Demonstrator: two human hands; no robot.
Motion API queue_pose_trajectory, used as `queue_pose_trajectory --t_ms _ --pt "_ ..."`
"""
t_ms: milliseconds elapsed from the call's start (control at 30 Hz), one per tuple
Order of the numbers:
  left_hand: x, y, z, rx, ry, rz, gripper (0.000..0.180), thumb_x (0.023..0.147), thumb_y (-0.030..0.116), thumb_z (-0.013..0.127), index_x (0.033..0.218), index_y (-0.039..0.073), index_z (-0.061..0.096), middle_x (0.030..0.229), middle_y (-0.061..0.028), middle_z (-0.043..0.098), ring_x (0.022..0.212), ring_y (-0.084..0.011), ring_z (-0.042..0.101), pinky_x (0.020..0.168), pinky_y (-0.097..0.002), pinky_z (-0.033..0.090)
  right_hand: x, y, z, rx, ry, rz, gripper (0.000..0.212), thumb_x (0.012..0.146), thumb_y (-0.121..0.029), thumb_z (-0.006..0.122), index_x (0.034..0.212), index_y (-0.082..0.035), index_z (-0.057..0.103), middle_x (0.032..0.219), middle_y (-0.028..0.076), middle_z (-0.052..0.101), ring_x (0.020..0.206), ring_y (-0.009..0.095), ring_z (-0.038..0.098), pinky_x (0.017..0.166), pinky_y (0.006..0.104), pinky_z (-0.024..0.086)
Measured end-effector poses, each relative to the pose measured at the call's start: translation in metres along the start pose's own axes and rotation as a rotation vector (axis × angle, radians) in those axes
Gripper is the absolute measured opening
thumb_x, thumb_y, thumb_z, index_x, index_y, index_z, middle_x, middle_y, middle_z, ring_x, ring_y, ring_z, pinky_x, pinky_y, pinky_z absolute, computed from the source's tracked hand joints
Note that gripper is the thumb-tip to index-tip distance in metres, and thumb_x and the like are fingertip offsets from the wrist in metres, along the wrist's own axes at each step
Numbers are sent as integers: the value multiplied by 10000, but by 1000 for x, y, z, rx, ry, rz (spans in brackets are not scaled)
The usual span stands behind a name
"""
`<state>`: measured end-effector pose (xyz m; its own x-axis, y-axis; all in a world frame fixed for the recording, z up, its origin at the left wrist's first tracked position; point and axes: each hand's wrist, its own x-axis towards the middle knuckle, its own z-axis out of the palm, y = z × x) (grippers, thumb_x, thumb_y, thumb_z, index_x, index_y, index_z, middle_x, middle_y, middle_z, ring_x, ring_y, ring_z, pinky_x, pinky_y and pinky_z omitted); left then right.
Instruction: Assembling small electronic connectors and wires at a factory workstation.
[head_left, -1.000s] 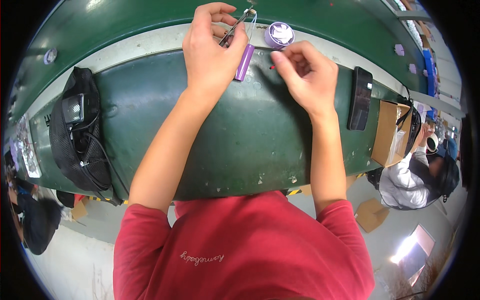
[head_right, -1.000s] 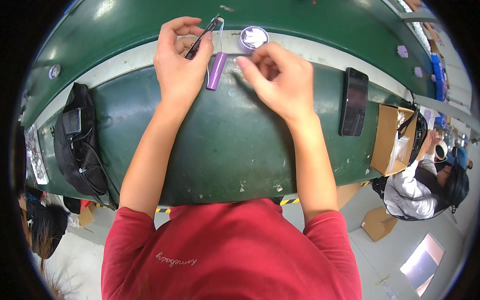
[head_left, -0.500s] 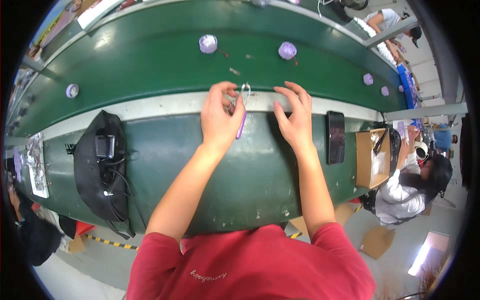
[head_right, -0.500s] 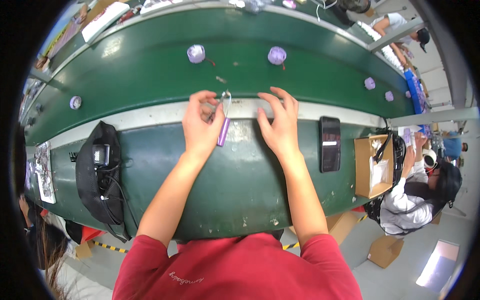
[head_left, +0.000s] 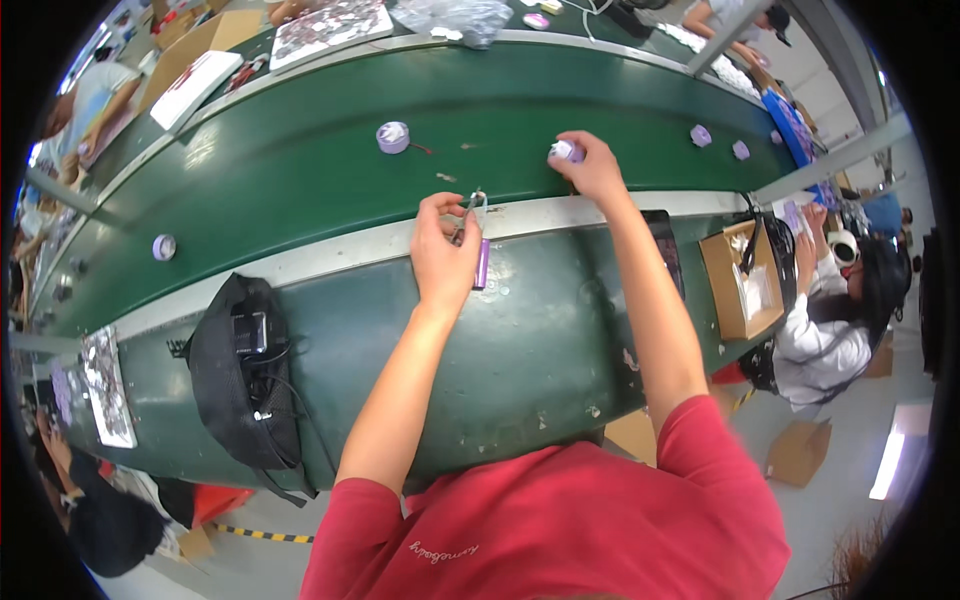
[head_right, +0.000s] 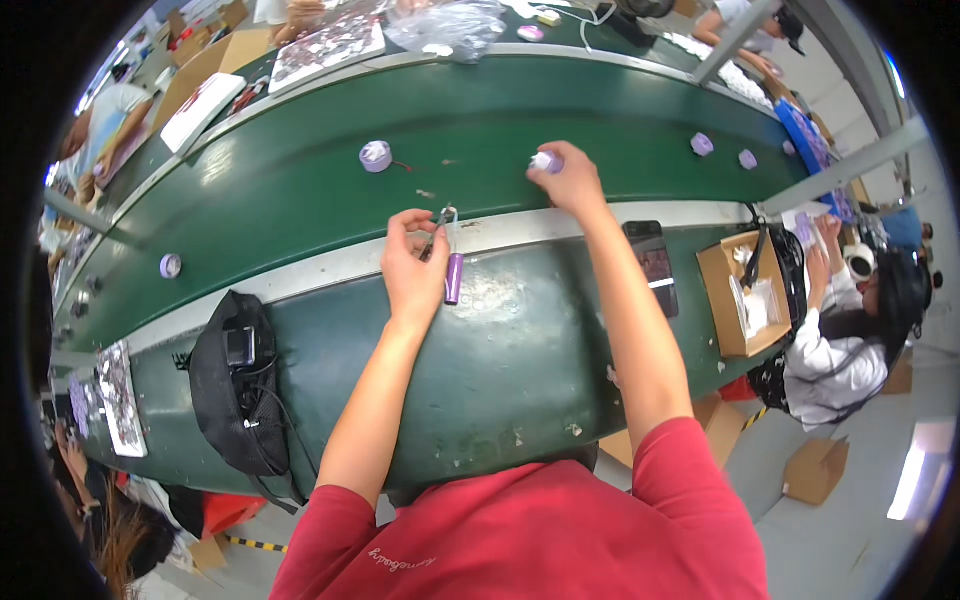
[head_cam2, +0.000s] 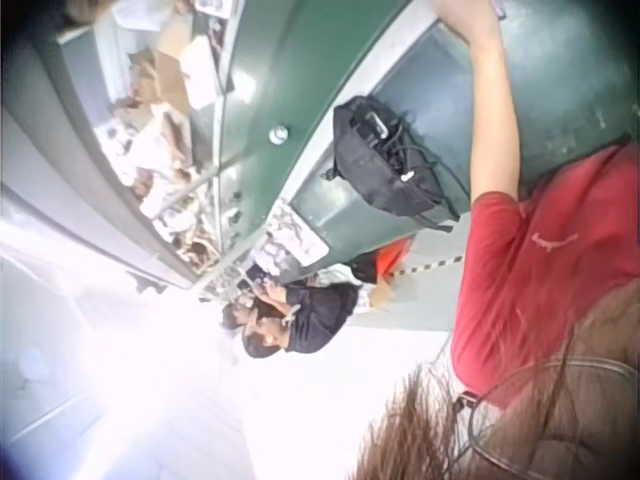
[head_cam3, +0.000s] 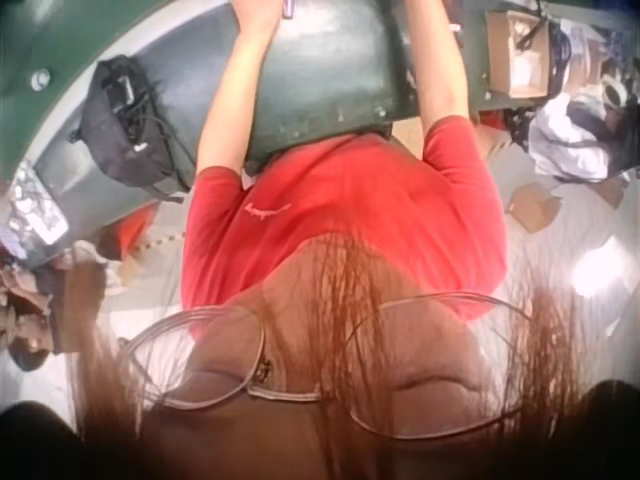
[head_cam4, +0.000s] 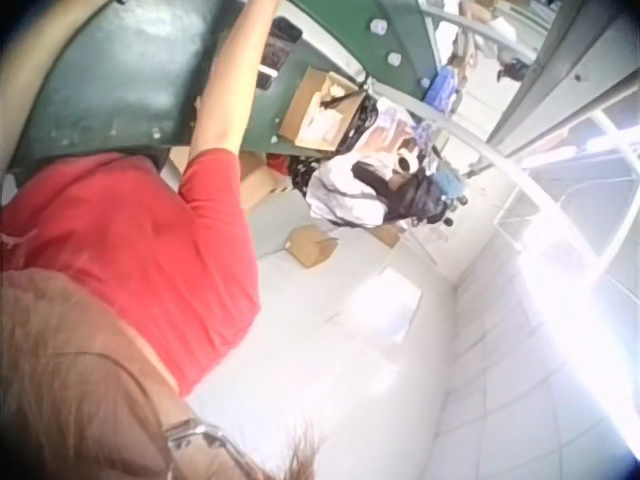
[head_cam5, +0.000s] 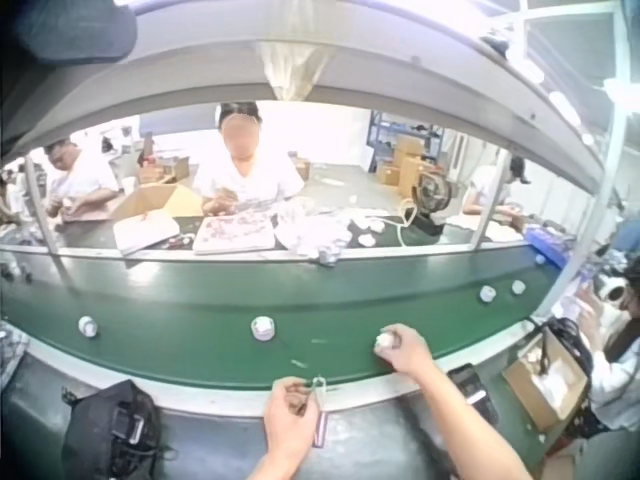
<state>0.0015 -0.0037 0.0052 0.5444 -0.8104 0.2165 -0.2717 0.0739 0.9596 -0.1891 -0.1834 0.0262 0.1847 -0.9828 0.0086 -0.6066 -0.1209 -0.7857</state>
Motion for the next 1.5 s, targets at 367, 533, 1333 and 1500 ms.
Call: queue_pose_trajectory --t_ms 367,533,1333,1500 --pt "2 1 2 -18 -32 23 292 890 49 702 1155 15 584 976 -64 661 611 -93 585 609 -267 477 -93 2 31 -108 280 -571 544 791 -326 822 1224 -53 639 1229 148 656 1123 370 581 982 470 452" --pt "0 1 -2 20 -160 1 235 923 30 701 1133 -1 602 1010 -43 644 724 -42 594 632 -206 451 -114 -20 9 60 174 -354 178 856 -105 694 1016 -30 666 940 137 666 878 309 662 775 402 529" --pt "-6 0 0 96 -156 35 157 871 42 775 992 -16 694 873 -62 725 787 -101 676 753 -253 538 -123 -11 30 -8 11 -652 121 883 -74 667 948 -47 568 930 118 598 919 348 620 730 446 515" --pt "-5 1 1 49 -189 51 155 855 42 796 979 -5 716 867 -52 733 781 -93 675 744 -239 533 -117 -3 43 238 -17 -456 95 890 -22 687 931 -8 603 810 85 643 723 201 652 651 328 522"
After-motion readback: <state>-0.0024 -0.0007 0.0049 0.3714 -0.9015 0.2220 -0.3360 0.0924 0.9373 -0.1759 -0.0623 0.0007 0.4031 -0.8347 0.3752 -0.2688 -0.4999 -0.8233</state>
